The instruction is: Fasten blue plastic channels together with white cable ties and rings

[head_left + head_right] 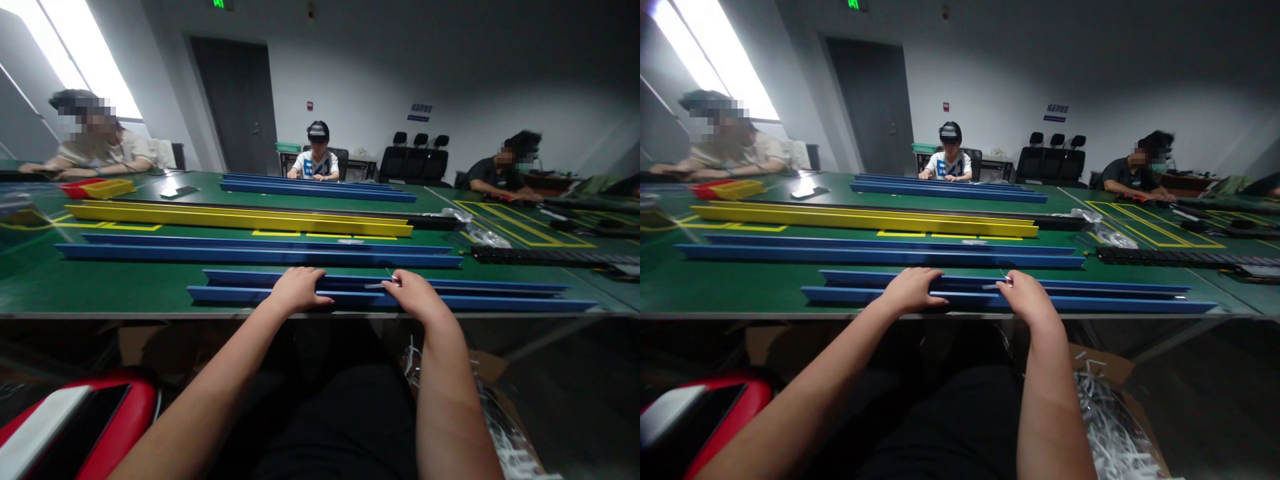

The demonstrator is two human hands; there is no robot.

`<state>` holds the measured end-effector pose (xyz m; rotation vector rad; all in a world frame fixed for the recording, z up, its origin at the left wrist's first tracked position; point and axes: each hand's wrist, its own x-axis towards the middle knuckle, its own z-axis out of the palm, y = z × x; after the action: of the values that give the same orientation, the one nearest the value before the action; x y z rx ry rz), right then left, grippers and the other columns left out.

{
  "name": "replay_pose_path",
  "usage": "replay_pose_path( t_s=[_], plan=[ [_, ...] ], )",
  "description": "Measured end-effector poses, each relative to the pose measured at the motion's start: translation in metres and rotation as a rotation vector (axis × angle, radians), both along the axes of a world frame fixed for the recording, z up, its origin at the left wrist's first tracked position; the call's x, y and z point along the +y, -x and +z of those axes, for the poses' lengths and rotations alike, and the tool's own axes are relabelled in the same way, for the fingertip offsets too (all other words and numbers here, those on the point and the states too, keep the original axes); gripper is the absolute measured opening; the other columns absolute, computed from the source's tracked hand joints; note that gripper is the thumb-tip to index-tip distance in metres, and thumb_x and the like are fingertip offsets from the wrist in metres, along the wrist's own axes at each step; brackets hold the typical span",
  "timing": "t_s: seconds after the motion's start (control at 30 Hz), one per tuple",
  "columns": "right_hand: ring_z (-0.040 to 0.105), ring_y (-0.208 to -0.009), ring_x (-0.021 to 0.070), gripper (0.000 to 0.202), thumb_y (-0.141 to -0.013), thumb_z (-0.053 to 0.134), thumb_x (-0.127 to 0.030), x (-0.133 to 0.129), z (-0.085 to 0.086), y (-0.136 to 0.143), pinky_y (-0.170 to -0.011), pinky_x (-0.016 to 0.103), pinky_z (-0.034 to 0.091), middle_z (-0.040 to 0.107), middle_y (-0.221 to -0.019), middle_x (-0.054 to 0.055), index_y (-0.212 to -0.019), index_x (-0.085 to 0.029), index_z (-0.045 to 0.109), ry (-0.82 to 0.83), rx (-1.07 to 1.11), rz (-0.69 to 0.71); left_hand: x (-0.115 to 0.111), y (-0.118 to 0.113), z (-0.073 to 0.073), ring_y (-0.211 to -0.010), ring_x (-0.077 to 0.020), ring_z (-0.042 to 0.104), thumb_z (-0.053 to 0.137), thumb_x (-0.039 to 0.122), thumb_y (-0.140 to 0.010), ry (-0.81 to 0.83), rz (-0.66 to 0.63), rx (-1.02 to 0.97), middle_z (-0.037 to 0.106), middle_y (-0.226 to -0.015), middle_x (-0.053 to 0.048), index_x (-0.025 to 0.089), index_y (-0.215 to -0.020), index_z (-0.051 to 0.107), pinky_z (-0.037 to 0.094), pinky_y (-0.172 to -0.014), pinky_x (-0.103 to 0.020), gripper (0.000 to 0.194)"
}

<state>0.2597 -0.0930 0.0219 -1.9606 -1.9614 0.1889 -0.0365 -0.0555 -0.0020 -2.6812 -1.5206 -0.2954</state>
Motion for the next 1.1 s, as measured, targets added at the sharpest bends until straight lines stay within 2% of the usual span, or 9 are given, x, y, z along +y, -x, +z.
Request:
replay_pose_path(
  t_s=[0.23,0.4,0.63,0.77,0.87,0.93,1.03,1.1],
  plan=[
    [0.045,-0.059,0.0133,0.02,-0.083,0.047,-0.028,0.002,0.0,0.0,-0.054,0.025,0.023,0.054,-0.062,0.0,-0.065,-0.021,0.046,-0.102,0.0,-0.003,-0.003,0.001,0.001,-0.107,-0.0302,0.061,0.055,0.078,-0.068,-0.034,-0.002,-0.02,0.067,-0.117,-0.009,0.026,-0.126,0.055,0.043,-0.089,-0.038,0.078],
    [0.051,-0.064,0.013,0.009,-0.081,0.045,-0.02,0.0,0.0,-0.003,-0.058,0.023,0.029,0.062,-0.076,0.001,-0.075,-0.022,0.05,-0.175,0.114,-0.002,-0.002,0.004,0.001,-0.107,-0.0301,0.061,0.054,0.08,-0.068,-0.015,-0.003,-0.019,0.067,-0.118,-0.009,0.026,-0.126,0.056,0.044,-0.089,-0.038,0.079],
    [0.051,-0.066,0.017,0.018,-0.084,0.037,-0.019,0.001,0.001,-0.001,-0.059,0.026,0.032,0.059,-0.075,0.003,-0.095,-0.022,0.051,-0.172,0.132,-0.014,-0.001,0.033,0.002,-0.112,-0.0299,0.059,0.053,0.081,-0.067,0.007,0.008,-0.013,0.064,-0.123,-0.009,0.027,-0.13,0.054,0.042,-0.094,-0.038,0.083],
    [0.053,-0.068,0.0164,0.021,-0.084,0.036,-0.018,-0.001,0.003,0.005,-0.063,0.026,0.033,0.062,-0.076,0.002,-0.09,-0.023,0.056,-0.092,0.165,0.038,0.0,0.037,0.005,-0.112,-0.0295,0.059,0.056,0.077,-0.069,0.03,0.017,0.019,0.064,-0.124,-0.009,0.027,-0.131,0.052,0.042,-0.095,-0.038,0.08],
    [0.054,-0.071,0.0158,0.021,-0.088,0.039,-0.026,-0.004,0.005,0.008,-0.064,0.025,0.033,0.065,-0.077,0.002,-0.082,-0.023,0.058,-0.079,0.139,0.072,0.001,0.028,0.006,-0.112,-0.0301,0.058,0.058,0.075,-0.069,0.048,0.028,0.033,0.064,-0.123,-0.01,0.026,-0.131,0.052,0.041,-0.095,-0.039,0.079],
    [0.054,-0.07,0.0156,0.021,-0.088,0.045,-0.036,-0.005,0.004,0.007,-0.063,0.025,0.032,0.065,-0.077,0.002,-0.081,-0.022,0.06,-0.075,0.106,0.064,0.0,0.015,0.006,-0.113,-0.0307,0.057,0.059,0.074,-0.069,0.053,0.017,0.031,0.064,-0.122,-0.01,0.026,-0.129,0.053,0.041,-0.095,-0.04,0.077],
    [0.055,-0.067,0.0156,0.026,-0.08,0.061,-0.048,-0.004,0.002,0.003,-0.06,0.024,0.031,0.066,-0.075,0.003,-0.081,-0.022,0.061,-0.031,0.041,0.013,-0.003,-0.015,0.005,-0.113,-0.0314,0.057,0.059,0.071,-0.071,0.042,-0.026,0.025,0.064,-0.12,-0.011,0.025,-0.127,0.053,0.041,-0.095,-0.042,0.073],
    [0.056,-0.067,0.0158,0.026,-0.076,0.068,-0.046,-0.002,-0.001,-0.002,-0.06,0.024,0.032,0.066,-0.075,0.002,-0.083,-0.022,0.063,0.013,0.009,-0.003,-0.004,-0.036,0.004,-0.112,-0.0319,0.058,0.058,0.072,-0.072,0.027,-0.036,0.018,0.064,-0.118,-0.012,0.025,-0.126,0.053,0.041,-0.094,-0.043,0.072]
  ],
)
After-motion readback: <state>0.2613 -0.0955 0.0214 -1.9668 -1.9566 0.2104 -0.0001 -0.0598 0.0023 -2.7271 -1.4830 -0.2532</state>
